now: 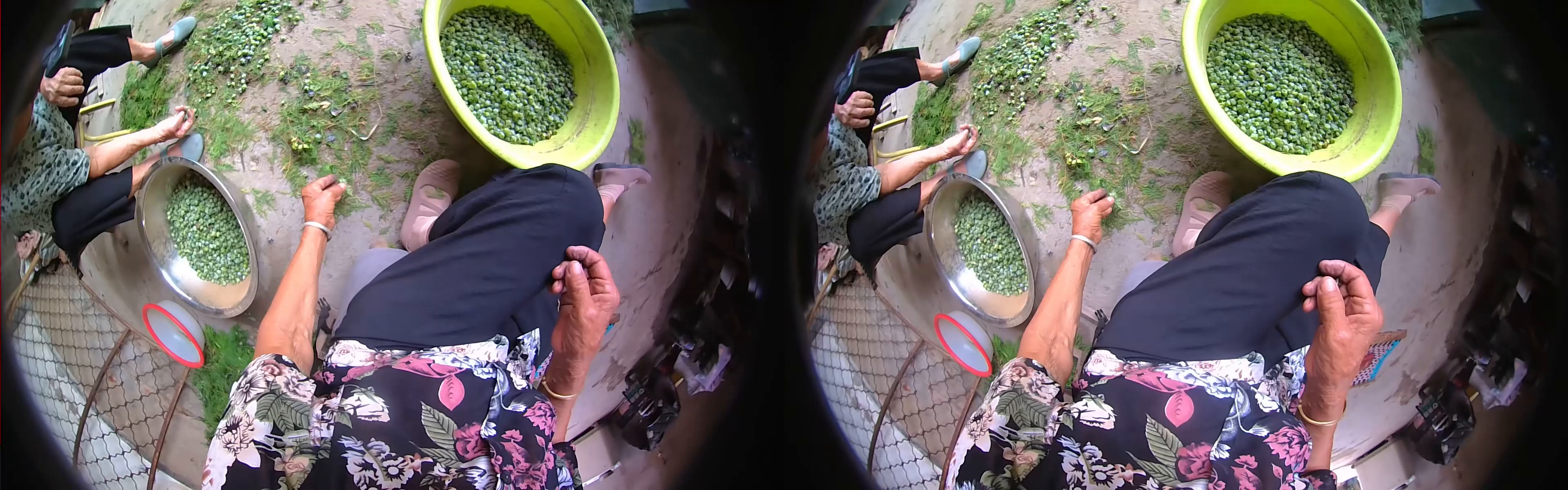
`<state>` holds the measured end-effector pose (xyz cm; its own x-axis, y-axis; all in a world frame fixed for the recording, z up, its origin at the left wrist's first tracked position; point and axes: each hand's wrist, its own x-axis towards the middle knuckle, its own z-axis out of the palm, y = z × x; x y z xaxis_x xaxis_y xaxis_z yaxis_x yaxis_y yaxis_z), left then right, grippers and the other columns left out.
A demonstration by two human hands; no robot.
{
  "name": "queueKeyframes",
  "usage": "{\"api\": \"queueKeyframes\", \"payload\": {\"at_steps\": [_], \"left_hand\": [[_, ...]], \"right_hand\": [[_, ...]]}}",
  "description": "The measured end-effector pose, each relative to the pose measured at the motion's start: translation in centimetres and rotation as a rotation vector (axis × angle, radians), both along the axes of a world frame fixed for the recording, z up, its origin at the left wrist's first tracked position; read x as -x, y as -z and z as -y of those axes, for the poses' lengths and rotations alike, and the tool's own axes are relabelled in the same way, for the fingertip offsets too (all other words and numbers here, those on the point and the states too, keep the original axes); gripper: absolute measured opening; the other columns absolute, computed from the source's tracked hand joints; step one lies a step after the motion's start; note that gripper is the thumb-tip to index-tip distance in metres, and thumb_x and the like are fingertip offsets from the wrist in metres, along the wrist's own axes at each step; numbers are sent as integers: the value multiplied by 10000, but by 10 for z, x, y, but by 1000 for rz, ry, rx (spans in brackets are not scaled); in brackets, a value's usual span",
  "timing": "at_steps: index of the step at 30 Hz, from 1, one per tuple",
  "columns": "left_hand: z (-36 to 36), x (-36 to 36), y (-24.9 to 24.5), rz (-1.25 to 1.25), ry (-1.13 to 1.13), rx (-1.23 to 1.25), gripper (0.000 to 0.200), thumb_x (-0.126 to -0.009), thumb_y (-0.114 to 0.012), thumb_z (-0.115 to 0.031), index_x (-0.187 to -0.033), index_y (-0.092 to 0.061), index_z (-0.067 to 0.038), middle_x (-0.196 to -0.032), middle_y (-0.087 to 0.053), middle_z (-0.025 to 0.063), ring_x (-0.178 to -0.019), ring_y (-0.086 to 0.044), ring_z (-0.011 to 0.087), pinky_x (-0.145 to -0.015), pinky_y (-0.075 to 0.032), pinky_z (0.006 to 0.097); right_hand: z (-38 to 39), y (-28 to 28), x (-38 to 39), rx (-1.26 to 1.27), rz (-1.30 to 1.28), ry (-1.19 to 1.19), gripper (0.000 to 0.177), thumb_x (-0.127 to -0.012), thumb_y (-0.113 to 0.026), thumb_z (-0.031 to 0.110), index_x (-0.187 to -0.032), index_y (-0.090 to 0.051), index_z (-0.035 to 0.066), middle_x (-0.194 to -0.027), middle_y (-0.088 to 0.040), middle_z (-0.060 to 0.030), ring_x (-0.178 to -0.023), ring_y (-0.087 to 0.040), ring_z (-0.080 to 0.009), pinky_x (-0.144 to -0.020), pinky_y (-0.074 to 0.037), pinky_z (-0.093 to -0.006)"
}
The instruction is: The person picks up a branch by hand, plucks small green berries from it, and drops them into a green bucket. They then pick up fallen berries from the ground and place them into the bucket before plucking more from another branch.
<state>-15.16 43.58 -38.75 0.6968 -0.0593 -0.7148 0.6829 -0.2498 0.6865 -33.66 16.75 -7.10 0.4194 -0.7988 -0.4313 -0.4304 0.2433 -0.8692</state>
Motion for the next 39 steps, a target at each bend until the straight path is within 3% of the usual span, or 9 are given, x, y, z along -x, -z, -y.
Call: {"api": "queueKeyframes", "payload": {"at_steps": [1,3,5,9,15,21,24,35,39], "left_hand": [[-3,1,-7,1,-4,1,414,-741,-698,-19,-1123,-580,87,-993,-660,117,-855,-645,220,-794,-518,328],[-8,1,-21,-191,-304,427,264,-767,-664,25,-1025,-612,48,-935,-652,107,-850,-640,209,-758,-525,354],[-3,-1,-48,-229,-307,587,161,-793,-620,60,-949,-614,24,-884,-642,93,-828,-637,199,-735,-531,368],[27,-2,-90,-272,-212,864,177,-799,-583,86,-972,-601,58,-903,-649,126,-851,-644,239,-775,-532,372],[103,22,-238,-404,102,1255,208,-786,-588,30,-991,-601,65,-914,-666,179,-853,-672,273,-819,-542,417],[159,85,-290,-510,482,1159,185,-805,-578,23,-983,-610,63,-928,-663,162,-845,-664,237,-785,-554,399],[170,125,-289,-347,566,1102,175,-830,-553,51,-993,-616,55,-948,-657,107,-846,-623,165,-784,-519,310],[178,184,-285,-162,725,833,271,-897,-553,-50,-1138,-504,64,-931,-632,100,-777,-613,129,-692,-507,247],[179,196,-296,-45,859,742,307,-826,-642,14,-1102,-519,67,-893,-640,96,-721,-603,98,-634,-496,209]], "right_hand": [[-1,0,-1,15,-17,-5,143,-890,-557,10,-1008,-598,-59,-806,-609,-76,-713,-587,-113,-609,-465,-200],[-4,-2,-5,20,-20,-45,142,-890,-554,8,-1006,-603,-59,-797,-613,-74,-711,-588,-108,-614,-467,-199],[-6,-6,-9,36,-18,-77,142,-890,-551,6,-1004,-607,-58,-788,-617,-72,-710,-588,-103,-620,-468,-198],[-12,-11,-11,-26,6,-222,168,-895,-537,4,-1025,-621,-62,-826,-657,-105,-713,-620,-108,-652,-507,-207],[-24,-4,12,-201,261,-239,337,-879,-626,66,-1153,-523,-101,-1013,-647,-168,-891,-641,-180,-774,-533,-277],[-15,-15,54,-195,466,-97,334,-876,-651,129,-1118,-552,-78,-946,-652,-122,-817,-622,-128,-684,-525,-243],[-15,-23,75,-82,234,-136,176,-864,-658,104,-971,-619,-31,-736,-618,-4,-624,-547,-48,-545,-449,-201],[-21,3,138,-21,298,162,90,-817,-653,16,-876,-626,-46,-670,-628,-27,-585,-560,-49,-505,-437,-200],[-26,8,139,77,322,190,92,-838,-635,33,-894,-620,-38,-746,-644,-36,-614,-572,-57,-520,-450,-204]]}}
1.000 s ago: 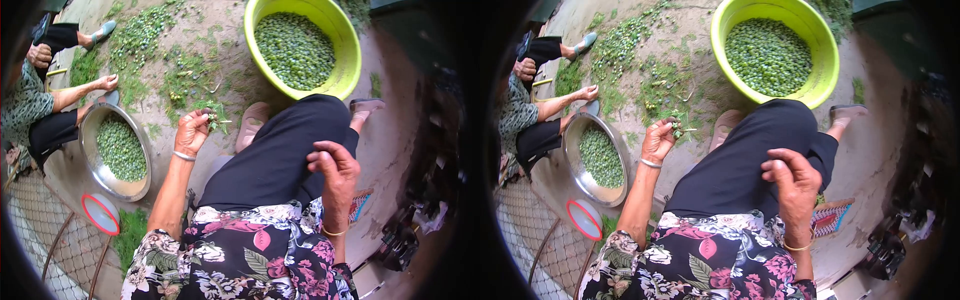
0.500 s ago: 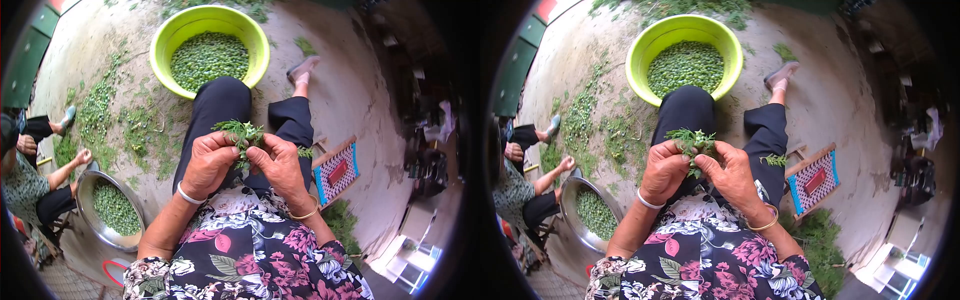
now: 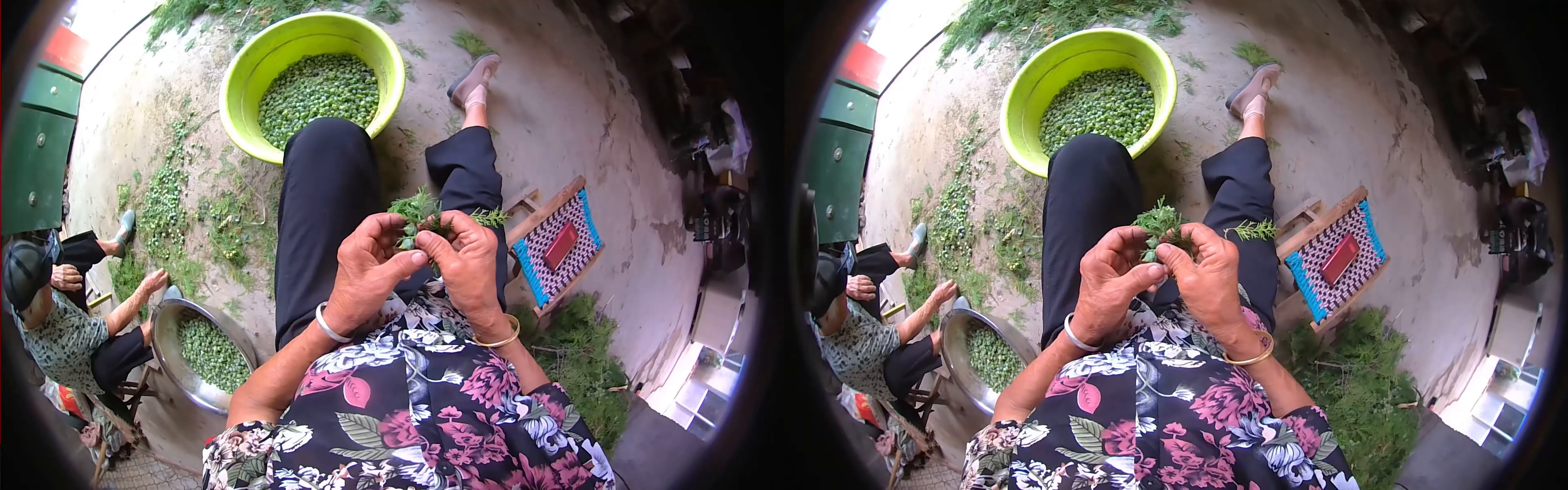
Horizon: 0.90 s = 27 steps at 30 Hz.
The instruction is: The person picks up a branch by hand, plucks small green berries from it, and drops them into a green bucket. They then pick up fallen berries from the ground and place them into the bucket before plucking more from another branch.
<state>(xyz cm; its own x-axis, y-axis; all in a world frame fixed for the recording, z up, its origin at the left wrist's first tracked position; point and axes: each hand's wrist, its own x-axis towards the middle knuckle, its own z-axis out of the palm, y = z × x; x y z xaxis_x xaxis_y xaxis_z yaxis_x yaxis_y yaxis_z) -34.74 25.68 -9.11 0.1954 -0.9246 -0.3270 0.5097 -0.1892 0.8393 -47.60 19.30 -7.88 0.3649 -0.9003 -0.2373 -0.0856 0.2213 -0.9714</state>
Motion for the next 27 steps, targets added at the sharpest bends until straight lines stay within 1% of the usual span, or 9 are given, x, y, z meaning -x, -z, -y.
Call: {"api": "queueKeyframes", "payload": {"at_steps": [4,6,9,13,15,18,21,24,27], "left_hand": [[1,-4,2,216,27,-48,271,-800,-667,32,-1047,-558,56,-831,-646,58,-689,-594,75,-585,-493,198],[0,-5,3,372,14,-5,249,-797,-671,32,-1025,-571,41,-833,-643,48,-705,-590,67,-602,-488,190],[-1,-4,14,486,0,157,261,-776,-699,22,-1006,-576,32,-819,-636,31,-707,-579,59,-604,-476,183],[0,-2,5,365,-7,120,261,-749,-726,16,-964,-579,27,-804,-625,16,-702,-564,52,-602,-467,188],[-1,-8,9,442,70,26,265,-727,-750,-2,-928,-579,14,-796,-618,15,-692,-552,47,-594,-460,193],[-3,-9,11,523,40,71,262,-707,-761,-46,-876,-568,9,-732,-593,29,-646,-524,63,-574,-450,230],[-6,-13,6,615,83,94,272,-707,-769,-28,-914,-598,16,-751,-612,4,-656,-530,36,-579,-443,193],[0,-17,-2,508,134,70,273,-714,-761,-28,-940,-621,30,-726,-613,-6,-646,-524,28,-571,-438,191],[1,-28,-1,273,213,38,240,-729,-738,-6,-933,-624,48,-718,-623,22,-612,-550,50,-542,-453,200]], "right_hand": [[4,-1,3,-134,37,-25,95,-839,-631,37,-904,-621,-32,-780,-647,-36,-623,-573,-59,-539,-452,-201],[8,0,4,-352,167,-65,104,-823,-646,34,-903,-630,-30,-761,-645,-27,-630,-568,-53,-553,-448,-200],[8,2,8,-287,93,-110,74,-802,-653,25,-858,-655,-24,-716,-636,-12,-603,-533,-44,-545,-429,-201],[4,1,2,-62,-8,-91,55,-796,-650,20,-818,-657,-30,-671,-617,-5,-559,-489,-38,-501,-401,-206],[4,3,4,-82,-48,-117,60,-795,-653,21,-815,-650,-36,-658,-610,-4,-555,-486,-36,-492,-395,-210],[3,4,5,-113,-82,-146,68,-790,-660,23,-804,-639,-41,-637,-596,-3,-553,-483,-37,-482,-389,-217],[0,4,5,-116,-95,-158,76,-787,-666,27,-799,-633,-41,-622,-585,-2,-553,-481,-39,-483,-389,-223],[5,4,6,-51,-188,-199,92,-789,-672,38,-812,-631,-41,-623,-583,-6,-561,-473,-40,-491,-390,-229],[3,-1,4,-27,-100,-235,129,-812,-670,47,-906,-645,-39,-677,-599,14,-597,-473,-28,-515,-397,-211]]}}
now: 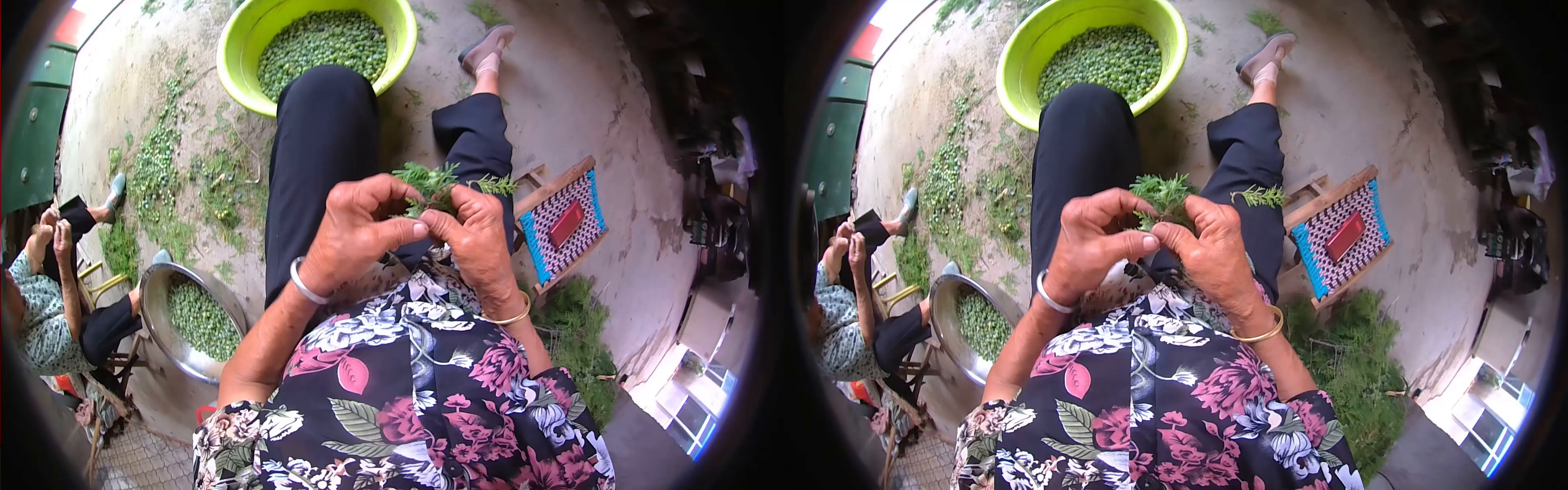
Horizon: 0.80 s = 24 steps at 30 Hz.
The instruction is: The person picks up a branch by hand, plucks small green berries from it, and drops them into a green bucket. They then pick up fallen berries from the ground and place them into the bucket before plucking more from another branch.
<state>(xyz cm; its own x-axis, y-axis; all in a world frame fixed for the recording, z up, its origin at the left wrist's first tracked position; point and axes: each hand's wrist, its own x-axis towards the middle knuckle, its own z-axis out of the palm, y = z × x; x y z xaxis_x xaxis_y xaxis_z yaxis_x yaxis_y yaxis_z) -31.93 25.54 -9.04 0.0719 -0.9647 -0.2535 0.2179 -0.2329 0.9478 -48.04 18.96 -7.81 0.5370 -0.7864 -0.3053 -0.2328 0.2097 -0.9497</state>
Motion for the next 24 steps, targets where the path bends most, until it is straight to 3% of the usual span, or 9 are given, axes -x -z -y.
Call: {"api": "queueKeyframes", "payload": {"at_steps": [6,9,11,13,14,15,18,21,24], "left_hand": [[12,-21,4,-414,93,-46,207,-744,-720,-18,-897,-602,56,-686,-616,66,-535,-559,89,-469,-433,216],[15,-33,3,-758,157,-75,183,-777,-677,-34,-907,-589,61,-718,-605,125,-506,-541,134,-452,-436,233],[17,-42,-3,-712,1,-106,166,-824,-598,-36,-953,-570,66,-762,-602,164,-525,-542,145,-427,-437,235],[16,-47,-7,-770,-158,-51,158,-875,-539,-68,-962,-551,63,-858,-596,203,-598,-551,142,-421,-449,225],[13,-50,-7,-742,-189,-44,130,-876,-549,-66,-942,-566,44,-833,-619,173,-587,-564,139,-436,-453,222],[11,-50,-6,-715,-216,-33,103,-878,-559,-65,-922,-580,26,-807,-643,144,-577,-577,135,-450,-456,220],[4,-35,-3,-438,-189,3,91,-854,-613,-71,-825,-602,14,-710,-636,81,-541,-548,86,-437,-406,197],[1,-12,-7,-90,-131,-30,112,-822,-629,-16,-916,-638,44,-721,-628,55,-545,-518,49,-473,-393,170],[8,12,3,80,-145,151,199,-771,-664,18,-966,-643,56,-836,-663,49,-760,-614,88,-669,-491,225]], "right_hand": [[6,2,0,-270,333,-60,206,-833,-681,88,-993,-652,-38,-730,-615,5,-603,-490,-38,-534,-406,-194],[7,2,-3,-384,473,-69,218,-835,-685,123,-971,-644,-43,-722,-615,-24,-586,-505,-52,-530,-402,-191],[12,7,-3,-443,501,-87,224,-874,-640,155,-964,-615,-48,-784,-635,-88,-625,-564,-107,-578,-462,-229],[13,8,-8,-601,697,149,202,-912,-577,154,-956,-587,-43,-908,-645,-167,-734,-634,-195,-677,-534,-312],[17,15,-3,-680,789,141,198,-941,-516,155,-975,-577,-30,-1076,-609,-252,-950,-636,-329,-848,-525,-439],[17,16,-4,-672,787,144,198,-941,-516,155,-975,-577,-30,-1076,-609,-252,-950,-636,-329,-848,-525,-439],[21,26,-7,-814,966,149,233,-963,-472,192,-982,-576,-16,-1230,-514,-314,-1190,-485,-437,-1020,-380,-531],[18,26,-11,-920,1029,208,230,-957,-488,199,-975,-575,-14,-1254,-495,-315,-1217,-461,-430,-1039,-360,-529],[15,32,-14,-877,1004,202,240,-953,-507,219,-972,-573,-11,-1291,-466,-309,-1245,-440,-403,-1056,-358,-486]]}}
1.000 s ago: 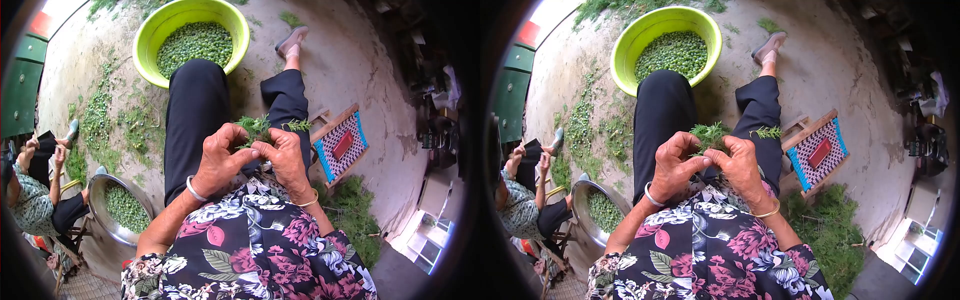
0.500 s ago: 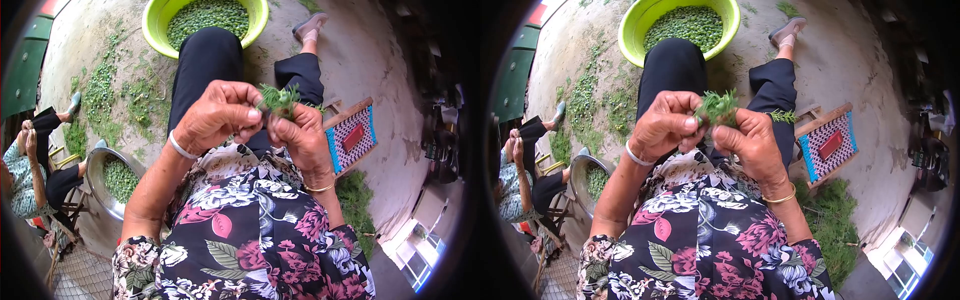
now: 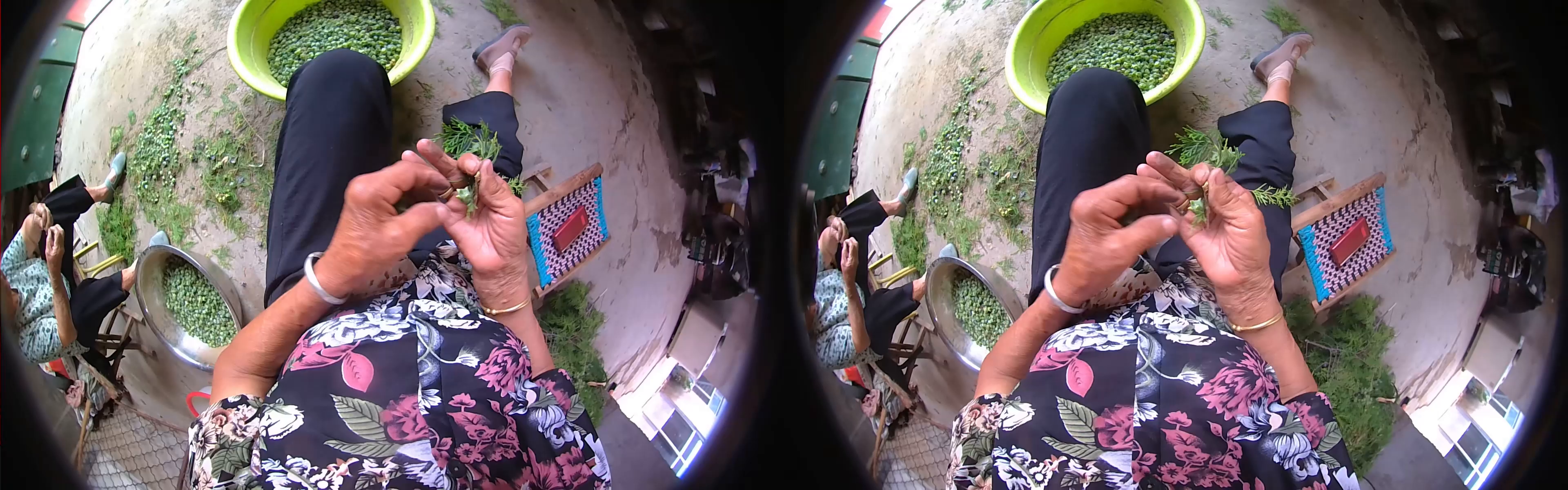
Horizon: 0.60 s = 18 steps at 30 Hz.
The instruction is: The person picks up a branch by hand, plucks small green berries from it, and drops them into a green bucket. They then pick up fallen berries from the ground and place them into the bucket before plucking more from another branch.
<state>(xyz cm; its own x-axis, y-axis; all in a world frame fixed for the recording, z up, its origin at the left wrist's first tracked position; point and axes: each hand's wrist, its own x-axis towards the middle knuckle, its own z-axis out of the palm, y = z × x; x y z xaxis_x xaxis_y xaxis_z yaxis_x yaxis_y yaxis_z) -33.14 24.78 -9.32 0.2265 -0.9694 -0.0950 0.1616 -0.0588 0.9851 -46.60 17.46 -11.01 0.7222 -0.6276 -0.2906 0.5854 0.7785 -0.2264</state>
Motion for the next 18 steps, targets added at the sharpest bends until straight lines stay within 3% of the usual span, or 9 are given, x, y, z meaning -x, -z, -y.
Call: {"api": "queueKeyframes", "payload": {"at_steps": [3,5,6,7,9,10,15,18], "left_hand": [[0,10,2,200,30,-69,244,-736,-693,-4,-966,-634,52,-819,-667,74,-776,-618,91,-691,-496,244],[0,13,11,317,-5,13,251,-719,-705,-26,-946,-629,53,-781,-658,106,-730,-621,107,-663,-492,248],[0,12,13,316,-18,9,253,-701,-714,-46,-922,-632,46,-746,-648,118,-667,-618,135,-627,-487,256],[1,11,17,315,-18,6,253,-701,-714,-46,-922,-632,46,-746,-648,118,-667,-618,135,-627,-487,256],[0,10,20,358,-100,44,217,-680,-719,-55,-848,-617,36,-687,-619,113,-592,-584,144,-562,-461,264],[-2,8,19,359,-100,42,217,-680,-719,-55,-848,-617,36,-687,-619,113,-592,-584,144,-562,-461,264],[0,-11,6,499,71,-11,216,-652,-731,-57,-746,-553,20,-603,-541,114,-525,-514,132,-483,-396,284],[0,-20,5,396,115,-9,202,-670,-731,-44,-756,-563,25,-612,-568,79,-540,-519,116,-487,-406,275]], "right_hand": [[-6,-1,-3,117,-111,10,256,-948,-521,224,-994,-568,-23,-1271,-492,-295,-1209,-486,-362,-1039,-392,-433],[-8,1,-1,236,-247,-61,257,-934,-549,203,-1022,-566,-38,-1229,-533,-280,-1144,-540,-327,-1014,-417,-415],[-9,-2,0,205,-315,-52,288,-885,-633,183,-1046,-570,-47,-1116,-613,-214,-1023,-600,-243,-950,-456,-360],[-9,-3,1,202,-315,-52,288,-885,-633,183,-1046,-570,-47,-1116,-613,-214,-1023,-600,-243,-950,-456,-360],[-12,-9,3,490,-597,-65,304,-823,-712,162,-1023,-593,-34,-1003,-648,-127,-919,-610,-165,-876,-473,-295],[-14,-14,-1,535,-690,-32,215,-790,-736,110,-933,-630,-12,-855,-648,-44,-783,-592,-102,-763,-478,-241],[-10,-6,0,749,-938,-108,92,-815,-685,76,-815,-639,-4,-727,-627,-18,-676,-557,-70,-635,-463,-232],[-11,-7,-1,840,-995,-110,113,-839,-656,88,-796,-629,-13,-684,-613,-21,-645,-545,-64,-590,-449,-235]]}}
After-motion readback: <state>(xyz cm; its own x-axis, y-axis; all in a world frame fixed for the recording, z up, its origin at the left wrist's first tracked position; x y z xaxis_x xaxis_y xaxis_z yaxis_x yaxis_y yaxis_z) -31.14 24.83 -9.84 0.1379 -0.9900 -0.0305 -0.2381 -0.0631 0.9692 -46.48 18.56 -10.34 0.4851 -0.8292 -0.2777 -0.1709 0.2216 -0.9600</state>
